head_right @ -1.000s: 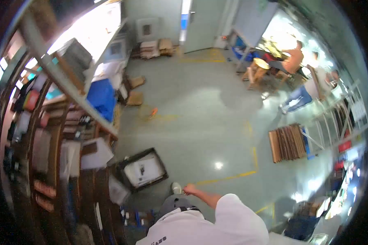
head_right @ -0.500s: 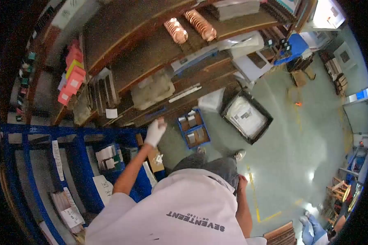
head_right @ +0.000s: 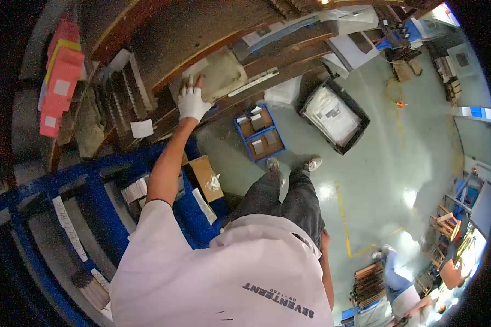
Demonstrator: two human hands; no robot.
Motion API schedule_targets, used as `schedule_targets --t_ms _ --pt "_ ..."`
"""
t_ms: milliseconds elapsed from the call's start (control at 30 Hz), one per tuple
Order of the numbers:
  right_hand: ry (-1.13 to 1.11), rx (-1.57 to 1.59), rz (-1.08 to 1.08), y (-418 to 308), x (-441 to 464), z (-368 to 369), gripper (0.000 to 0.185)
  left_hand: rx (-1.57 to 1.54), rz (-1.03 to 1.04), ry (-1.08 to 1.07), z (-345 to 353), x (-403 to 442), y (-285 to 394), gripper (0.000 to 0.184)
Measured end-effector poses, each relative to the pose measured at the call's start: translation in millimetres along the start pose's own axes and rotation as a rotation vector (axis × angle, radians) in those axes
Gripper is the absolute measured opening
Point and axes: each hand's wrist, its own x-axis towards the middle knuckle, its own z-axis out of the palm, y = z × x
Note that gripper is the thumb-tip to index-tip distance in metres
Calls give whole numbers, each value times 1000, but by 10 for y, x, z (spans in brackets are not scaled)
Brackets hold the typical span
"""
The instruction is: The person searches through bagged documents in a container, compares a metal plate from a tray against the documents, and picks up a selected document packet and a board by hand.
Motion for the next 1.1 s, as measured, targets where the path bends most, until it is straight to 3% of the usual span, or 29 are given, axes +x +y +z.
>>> schedule_targets --t_ms 67,100,133,200,267,400,467,500,633,933,1000,1067,1100 --pt "3 30 26 -37 -51 32 37 -85 33 -73 -70 14 -66 101" --pt "-37 79 9 -173 -69 -5 37 -36 182 177 -103 -10 -138 82" --pt "-73 125 -5 -305 -100 -60 38 -45 183 174 -131 28 -194 82" --pt "-36 151 56 -620 -151 -120 37 -259 -52 -147 -195 207 -322 73" --pt "-32 110 50 -690 -162 -170 34 -497 -139 1 -18 324 -489 54" --pt "-46 131 117 -839 -293 -266 31 -890 -185 85 -122 308 -642 59" --pt "-47 81 97 -805 -318 -289 35 -1011 -296 -44 -393 249 -617 66" --pt "-54 36 88 -792 -338 -293 40 -1029 -322 45 228 514 -836 68" --pt "-86 55 70 -882 -384 -320 41 -1012 -448 -15 91 461 -733 62" --pt "-56 115 45 -742 -383 -285 40 -1008 -129 19 -219 223 -477 58" --pt "-47 174 58 -794 -403 -266 35 -601 -261 6 -157 194 -383 65" --pt "-49 154 69 -836 -398 -254 34 -567 -205 -71 -60 137 -325 70" --pt "-59 129 75 -854 -406 -247 34 -496 -102 84 252 130 -344 67"
